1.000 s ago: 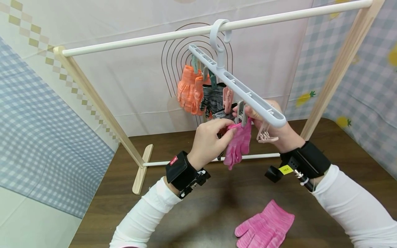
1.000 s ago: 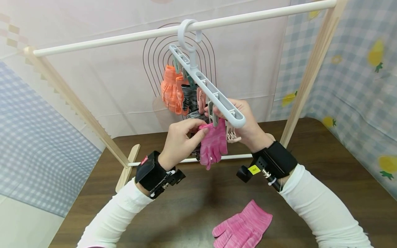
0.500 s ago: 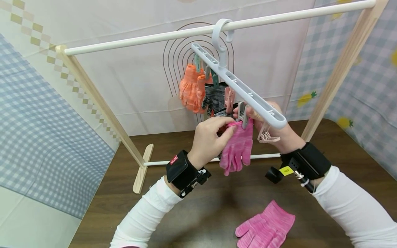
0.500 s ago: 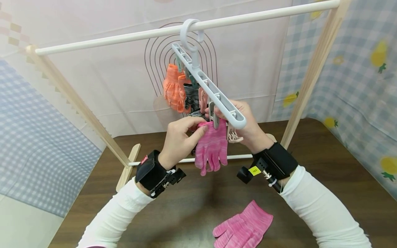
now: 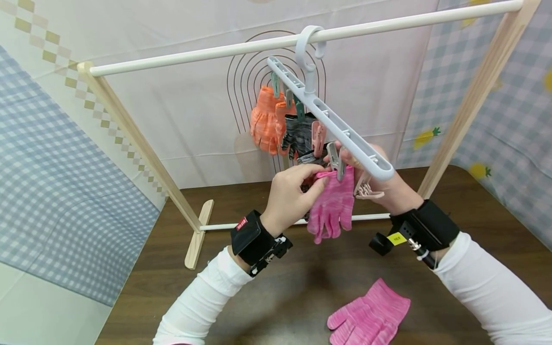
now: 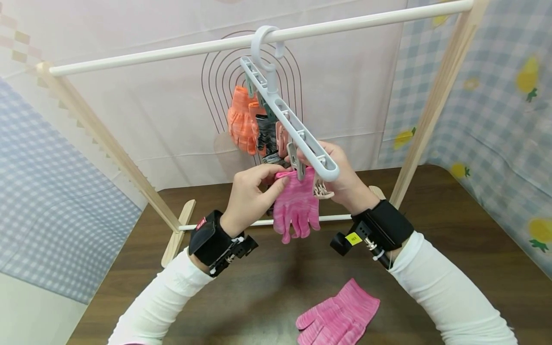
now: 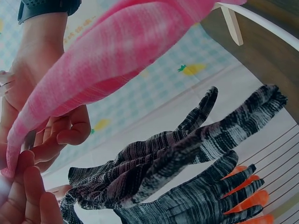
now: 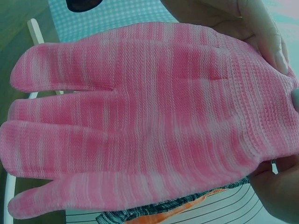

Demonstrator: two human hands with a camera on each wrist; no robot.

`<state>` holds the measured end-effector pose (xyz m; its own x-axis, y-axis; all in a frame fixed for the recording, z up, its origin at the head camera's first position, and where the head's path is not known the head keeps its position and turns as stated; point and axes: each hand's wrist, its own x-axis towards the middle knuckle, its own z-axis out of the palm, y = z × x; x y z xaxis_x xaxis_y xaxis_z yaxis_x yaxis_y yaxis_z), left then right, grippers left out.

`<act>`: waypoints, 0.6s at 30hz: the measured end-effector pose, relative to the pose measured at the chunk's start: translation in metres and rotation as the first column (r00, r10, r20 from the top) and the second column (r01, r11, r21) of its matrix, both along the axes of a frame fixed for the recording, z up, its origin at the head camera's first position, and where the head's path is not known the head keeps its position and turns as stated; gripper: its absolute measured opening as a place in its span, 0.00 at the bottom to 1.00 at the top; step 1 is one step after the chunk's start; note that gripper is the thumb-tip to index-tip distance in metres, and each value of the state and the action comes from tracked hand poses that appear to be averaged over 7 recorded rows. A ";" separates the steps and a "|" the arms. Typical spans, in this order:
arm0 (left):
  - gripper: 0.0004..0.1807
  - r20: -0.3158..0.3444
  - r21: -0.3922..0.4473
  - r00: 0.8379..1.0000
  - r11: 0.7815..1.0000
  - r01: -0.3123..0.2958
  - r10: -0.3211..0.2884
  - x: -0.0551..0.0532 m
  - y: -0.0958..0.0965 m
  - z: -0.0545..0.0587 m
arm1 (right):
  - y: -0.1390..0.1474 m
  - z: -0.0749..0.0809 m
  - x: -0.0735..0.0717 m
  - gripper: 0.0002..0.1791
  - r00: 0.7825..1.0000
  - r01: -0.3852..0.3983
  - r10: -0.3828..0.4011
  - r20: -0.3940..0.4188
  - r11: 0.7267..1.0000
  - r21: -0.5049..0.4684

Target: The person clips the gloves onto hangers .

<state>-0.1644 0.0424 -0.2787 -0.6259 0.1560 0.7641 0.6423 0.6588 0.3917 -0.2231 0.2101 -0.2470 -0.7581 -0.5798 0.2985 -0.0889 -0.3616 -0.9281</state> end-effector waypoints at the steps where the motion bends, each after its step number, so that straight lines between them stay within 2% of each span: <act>1: 0.09 0.002 0.000 1.000 1.000 0.000 0.000 0.000 0.000 0.000 | -0.001 0.004 0.005 0.07 1.000 0.017 -0.017 0.001 1.000 0.016; 5: 0.09 0.012 0.011 1.000 1.000 0.012 -0.012 0.000 0.000 -0.003 | -0.002 0.010 0.013 0.09 0.999 0.041 -0.041 -0.008 0.998 0.037; 11: 0.08 0.035 0.032 0.999 0.999 0.037 -0.038 0.001 -0.001 -0.007 | -0.002 0.006 0.009 0.08 1.000 0.008 -0.008 0.000 1.000 -0.013; 18: 0.08 0.070 0.047 0.996 0.997 0.058 -0.061 0.002 -0.002 -0.010 | -0.003 0.004 0.008 0.05 0.997 0.062 -0.061 -0.052 0.998 0.011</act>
